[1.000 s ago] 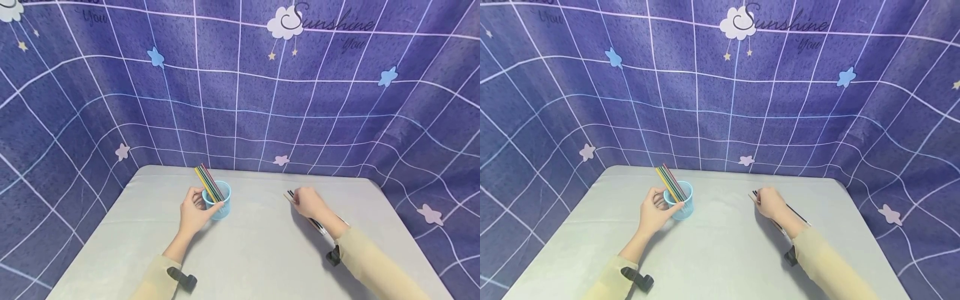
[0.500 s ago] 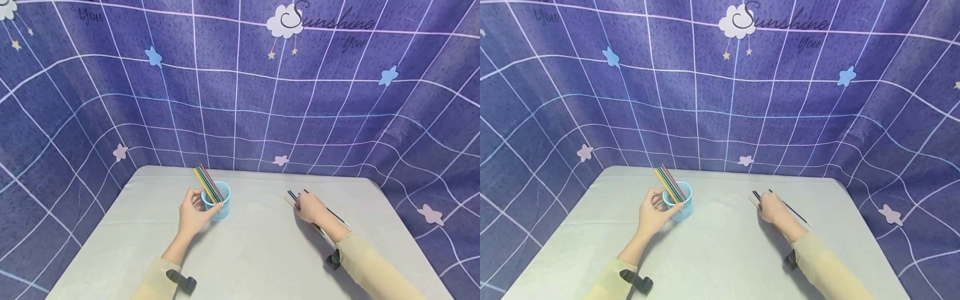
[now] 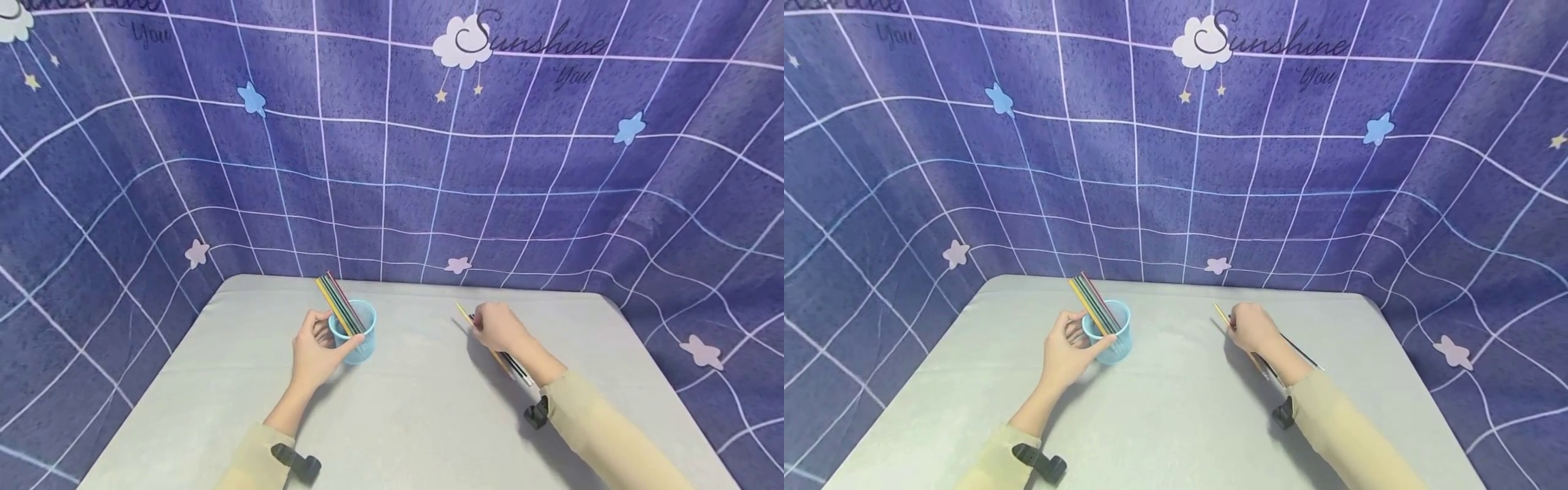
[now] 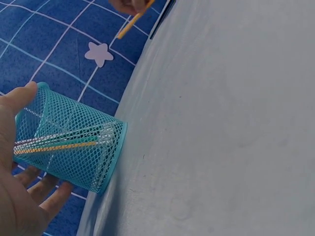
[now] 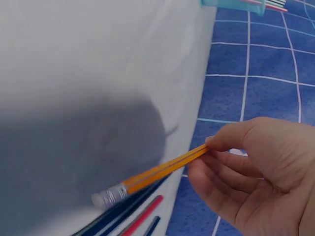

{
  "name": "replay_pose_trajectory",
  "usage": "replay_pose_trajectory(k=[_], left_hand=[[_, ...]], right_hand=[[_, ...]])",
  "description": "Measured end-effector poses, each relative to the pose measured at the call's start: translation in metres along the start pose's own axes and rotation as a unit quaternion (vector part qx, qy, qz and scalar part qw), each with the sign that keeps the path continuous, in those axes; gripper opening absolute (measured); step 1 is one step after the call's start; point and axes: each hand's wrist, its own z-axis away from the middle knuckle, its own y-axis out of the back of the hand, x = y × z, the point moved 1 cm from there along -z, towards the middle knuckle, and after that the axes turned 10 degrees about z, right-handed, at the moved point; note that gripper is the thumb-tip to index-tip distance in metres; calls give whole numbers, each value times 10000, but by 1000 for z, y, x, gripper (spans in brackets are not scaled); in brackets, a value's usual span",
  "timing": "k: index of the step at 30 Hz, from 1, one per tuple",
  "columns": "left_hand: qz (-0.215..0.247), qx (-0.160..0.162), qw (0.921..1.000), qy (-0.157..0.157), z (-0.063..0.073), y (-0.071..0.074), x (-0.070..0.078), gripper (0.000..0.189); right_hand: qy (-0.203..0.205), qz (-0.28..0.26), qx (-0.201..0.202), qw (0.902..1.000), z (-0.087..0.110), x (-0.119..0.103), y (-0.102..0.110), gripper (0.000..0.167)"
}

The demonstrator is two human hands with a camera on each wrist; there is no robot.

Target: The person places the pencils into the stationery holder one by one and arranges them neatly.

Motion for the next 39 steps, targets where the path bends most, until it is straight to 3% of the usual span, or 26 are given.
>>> replay_pose_trajectory(k=[7,14,22,26,29,33,39], left_hand=[[29,30,10000,63,2,1,-1,73],[28,4,10000,26,1,0,0,73],[25,38,10000,3,0,0,-1,74],[30,39,10000,-17,0,0,-2,74],[30,64,10000,-35,0,0,-3,74],[2,91,10000,-29,0,0,-2,73],[8,72,9999,-79,0,-1,-1,73]], right_hand=[[159,-385,283,9987,-21,-11,10,9],[382,-895,871,9914,-47,-36,43,4],[500,-1557,1501,9750,-73,-76,74,5],[588,-2101,1788,9594,-82,-95,80,8],[752,-2635,1835,9441,-86,-109,82,11],[972,-3042,1758,9312,-92,-125,79,11],[1216,-3125,1441,9310,-98,-141,63,9]])
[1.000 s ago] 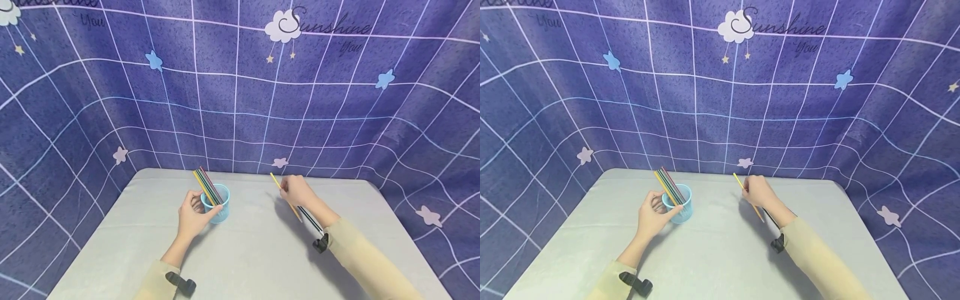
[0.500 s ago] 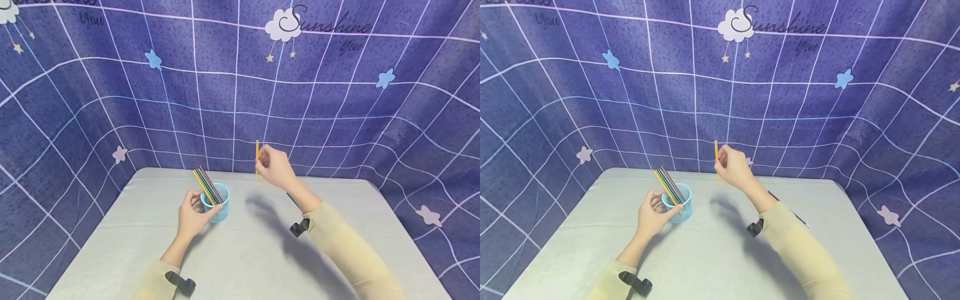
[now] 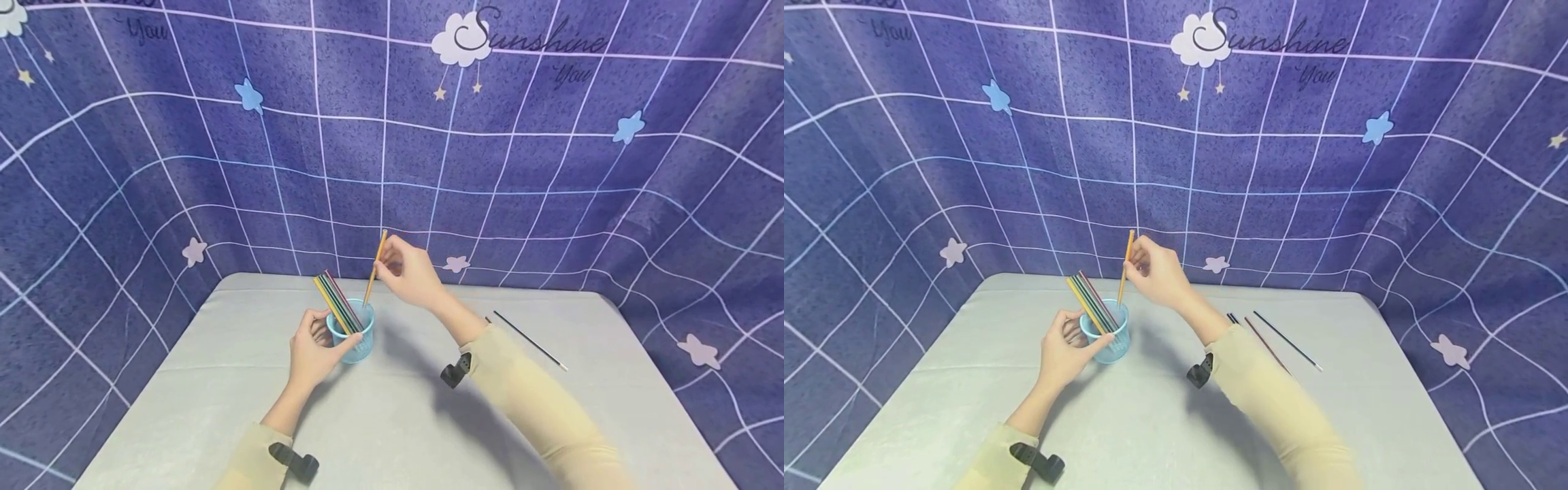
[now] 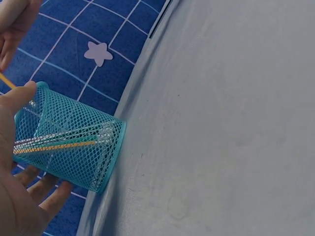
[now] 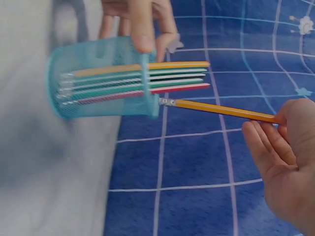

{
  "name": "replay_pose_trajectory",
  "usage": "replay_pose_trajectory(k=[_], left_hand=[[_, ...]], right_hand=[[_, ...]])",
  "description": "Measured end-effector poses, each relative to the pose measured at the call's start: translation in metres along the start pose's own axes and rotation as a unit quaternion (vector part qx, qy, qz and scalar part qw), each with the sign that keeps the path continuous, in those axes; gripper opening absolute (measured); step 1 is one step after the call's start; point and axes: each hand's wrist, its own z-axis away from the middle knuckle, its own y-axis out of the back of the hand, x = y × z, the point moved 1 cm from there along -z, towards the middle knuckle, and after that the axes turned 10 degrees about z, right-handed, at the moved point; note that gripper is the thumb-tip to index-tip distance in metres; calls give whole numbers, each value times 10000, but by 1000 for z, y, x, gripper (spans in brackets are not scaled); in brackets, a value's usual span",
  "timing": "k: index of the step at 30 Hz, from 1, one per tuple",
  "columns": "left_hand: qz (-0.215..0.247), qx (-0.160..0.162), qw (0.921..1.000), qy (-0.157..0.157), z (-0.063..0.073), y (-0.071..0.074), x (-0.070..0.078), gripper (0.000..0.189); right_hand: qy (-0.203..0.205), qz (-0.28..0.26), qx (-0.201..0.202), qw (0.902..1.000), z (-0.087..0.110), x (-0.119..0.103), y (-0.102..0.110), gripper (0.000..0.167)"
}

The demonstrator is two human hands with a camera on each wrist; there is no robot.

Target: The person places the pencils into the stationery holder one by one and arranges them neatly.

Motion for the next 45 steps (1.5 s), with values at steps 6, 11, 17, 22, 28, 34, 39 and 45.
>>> replay_pose_trajectory(k=[6,11,17,22,28,34,39,45], left_hand=[[24,-54,10000,-35,-1,-1,-2,73],[30,-60,10000,35,-1,0,-2,73],[6,-68,9999,80,-1,1,-2,74],[30,-77,10000,42,-1,0,-2,74],[-23,-33,10000,14,-1,1,-2,74],[32,-45,10000,8,0,1,0,73],[68,-96,9999,30,1,1,0,73],[44,-123,9999,30,0,2,-1,73]], right_hand=[[57,344,-361,9987,1,10,-24,8],[75,623,-671,9958,2,15,-40,7],[173,921,-1104,9895,5,14,-53,6],[132,1211,-1238,9848,4,17,-62,5],[81,1403,-1350,9808,-1,16,-72,6],[209,1773,-1347,9747,-6,14,-80,7],[144,1871,-1350,9729,-6,12,-84,12],[-8,1631,-1212,9791,1,7,-69,19]])
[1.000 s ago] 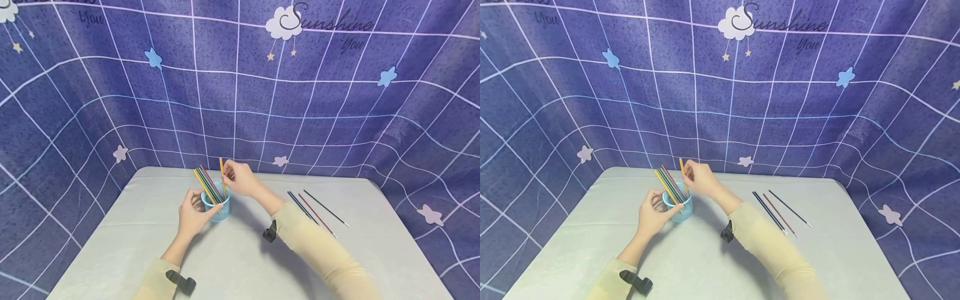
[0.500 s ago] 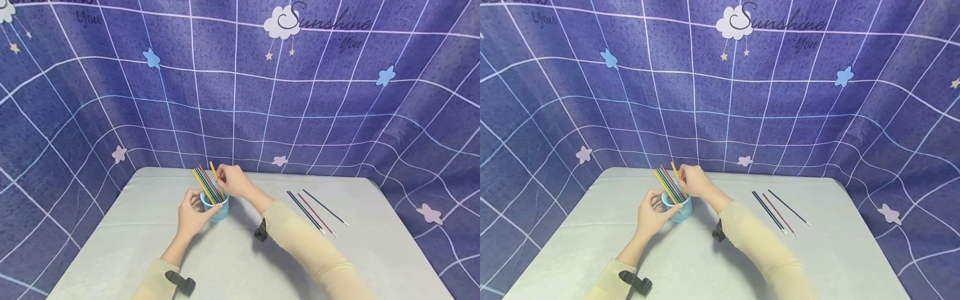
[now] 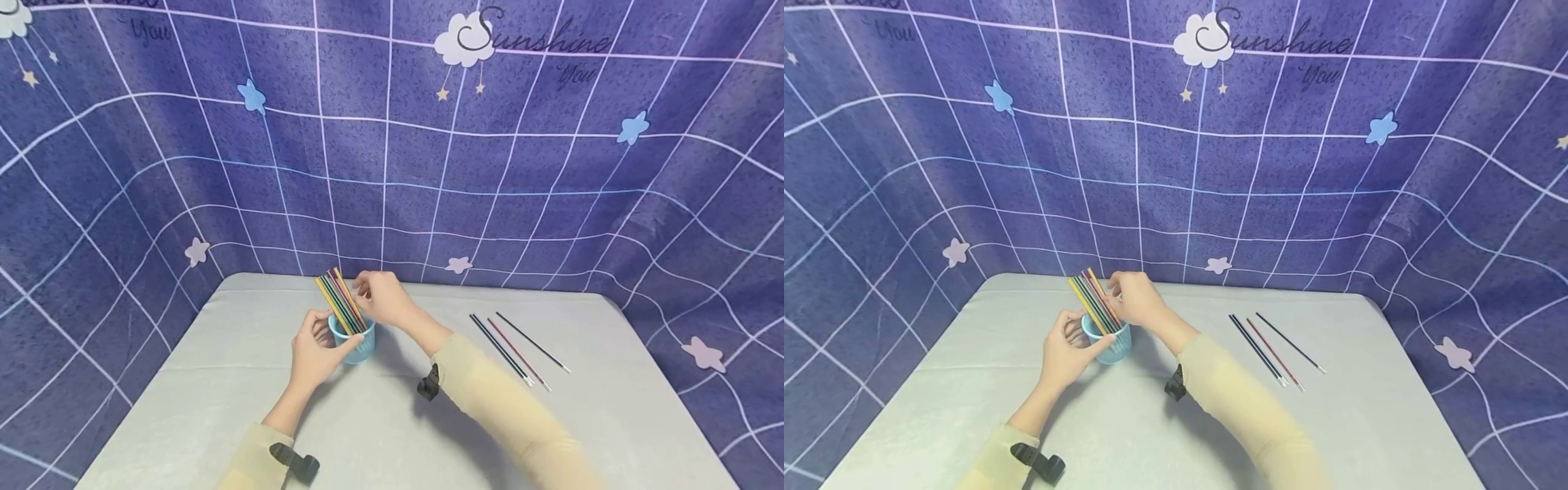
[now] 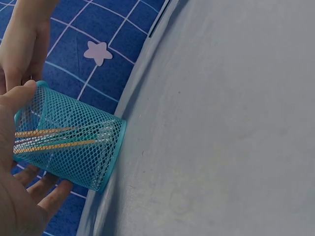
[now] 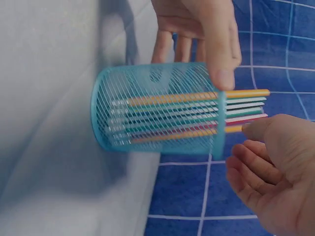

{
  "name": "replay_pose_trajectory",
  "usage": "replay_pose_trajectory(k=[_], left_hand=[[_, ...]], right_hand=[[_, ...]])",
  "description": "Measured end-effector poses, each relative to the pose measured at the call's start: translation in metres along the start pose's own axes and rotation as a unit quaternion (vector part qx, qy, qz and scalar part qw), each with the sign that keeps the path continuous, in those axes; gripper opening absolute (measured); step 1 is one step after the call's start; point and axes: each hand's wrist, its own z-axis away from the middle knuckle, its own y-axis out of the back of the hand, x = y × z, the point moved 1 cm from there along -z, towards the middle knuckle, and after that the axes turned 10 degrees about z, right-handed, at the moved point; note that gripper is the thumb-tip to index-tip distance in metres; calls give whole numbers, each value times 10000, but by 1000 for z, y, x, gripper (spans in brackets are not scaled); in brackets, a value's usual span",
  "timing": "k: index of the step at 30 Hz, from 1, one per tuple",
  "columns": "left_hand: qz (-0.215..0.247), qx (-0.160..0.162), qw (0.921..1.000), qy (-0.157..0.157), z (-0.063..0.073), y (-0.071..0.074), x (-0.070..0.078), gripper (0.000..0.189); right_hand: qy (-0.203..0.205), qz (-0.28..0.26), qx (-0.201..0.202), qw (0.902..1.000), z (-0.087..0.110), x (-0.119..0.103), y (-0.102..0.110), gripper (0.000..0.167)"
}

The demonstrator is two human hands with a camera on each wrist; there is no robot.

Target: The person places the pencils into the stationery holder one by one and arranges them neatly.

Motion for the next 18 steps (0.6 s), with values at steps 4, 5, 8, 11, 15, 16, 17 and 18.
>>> replay_pose_trajectory(k=[4,5,8,11,15,16,17,18], left_hand=[[22,55,10000,0,-1,1,1,73],[22,61,10000,14,-1,1,1,73],[12,81,10000,43,-1,2,1,73],[-8,84,10000,40,-1,2,0,74],[-73,13,10000,25,-1,1,-1,72],[-87,5,10000,33,-1,1,-1,72],[-101,7,9999,37,-1,1,-1,72],[-118,1,9999,30,0,1,-1,72]], right_hand=[[-32,47,175,9998,8,8,16,17],[-43,59,202,9998,10,11,20,17],[-63,103,296,9995,17,23,32,16],[-85,205,409,9989,26,37,43,15],[-131,381,456,9981,45,55,55,14],[-143,388,451,9981,51,59,58,14],[-156,390,436,9982,57,63,60,14],[-165,409,442,9981,62,67,63,14]])
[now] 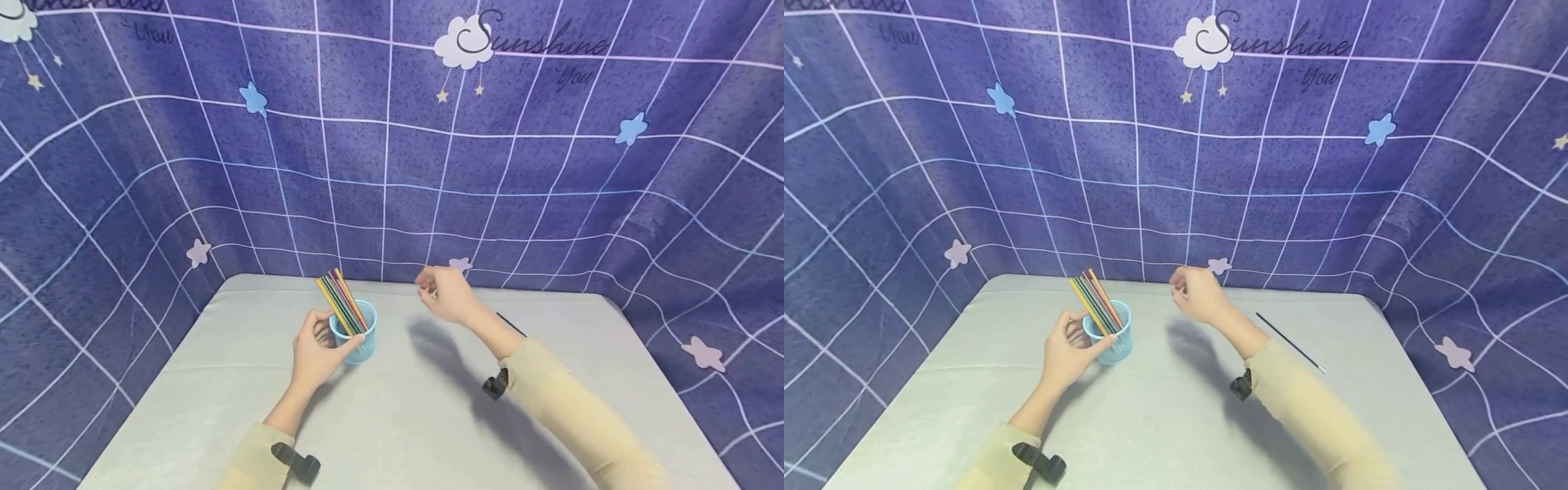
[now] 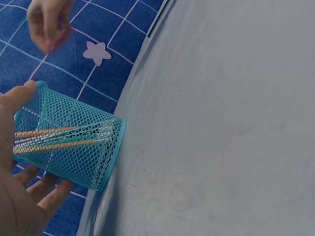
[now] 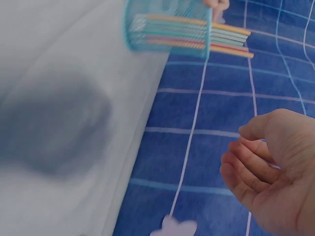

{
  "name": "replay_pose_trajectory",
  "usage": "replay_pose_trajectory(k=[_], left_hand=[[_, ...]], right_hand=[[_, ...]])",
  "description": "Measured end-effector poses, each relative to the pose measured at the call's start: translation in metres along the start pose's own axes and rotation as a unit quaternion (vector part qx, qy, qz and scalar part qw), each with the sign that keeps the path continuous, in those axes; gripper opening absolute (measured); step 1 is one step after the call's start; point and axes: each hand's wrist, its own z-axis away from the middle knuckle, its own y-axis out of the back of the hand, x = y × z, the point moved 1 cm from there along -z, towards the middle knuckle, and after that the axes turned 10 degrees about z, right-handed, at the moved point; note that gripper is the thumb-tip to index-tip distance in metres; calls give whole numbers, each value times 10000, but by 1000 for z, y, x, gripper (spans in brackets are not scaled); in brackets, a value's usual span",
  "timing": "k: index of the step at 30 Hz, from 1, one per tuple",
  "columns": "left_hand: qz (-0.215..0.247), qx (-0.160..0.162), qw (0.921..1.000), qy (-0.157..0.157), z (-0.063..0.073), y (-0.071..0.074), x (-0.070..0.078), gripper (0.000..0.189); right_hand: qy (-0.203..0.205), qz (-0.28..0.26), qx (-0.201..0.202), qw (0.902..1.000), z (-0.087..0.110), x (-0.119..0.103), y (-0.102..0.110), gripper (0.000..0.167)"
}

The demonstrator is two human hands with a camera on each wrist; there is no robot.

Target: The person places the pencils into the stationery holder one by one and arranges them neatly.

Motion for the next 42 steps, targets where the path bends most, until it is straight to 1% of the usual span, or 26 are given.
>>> replay_pose_trajectory(k=[4,10,15,21,24,29,32,36,42], left_hand=[[-31,59,10000,62,0,1,1,73],[-18,28,9999,118,0,0,0,72],[18,33,10000,61,0,-1,0,73],[11,2,10000,3,0,-2,-1,72],[-4,-3,10000,-8,0,-1,-2,72],[-9,19,10000,27,0,0,-3,73],[-7,21,10000,22,1,0,-2,73],[0,27,10000,-21,1,-1,-2,72],[30,29,10000,-53,1,-1,-3,72]], right_hand=[[-109,98,63,9999,20,20,4,13],[-360,322,134,9987,43,51,7,11],[-605,385,71,9974,62,67,11,10],[-921,453,-187,9945,86,81,8,6],[-977,523,-315,9933,97,87,3,4],[-972,718,-493,9914,114,95,-6,6],[-1033,772,-689,9893,122,97,-13,4],[-1182,792,-922,9855,130,100,-19,4],[-1343,937,-929,9821,134,95,-20,6]])
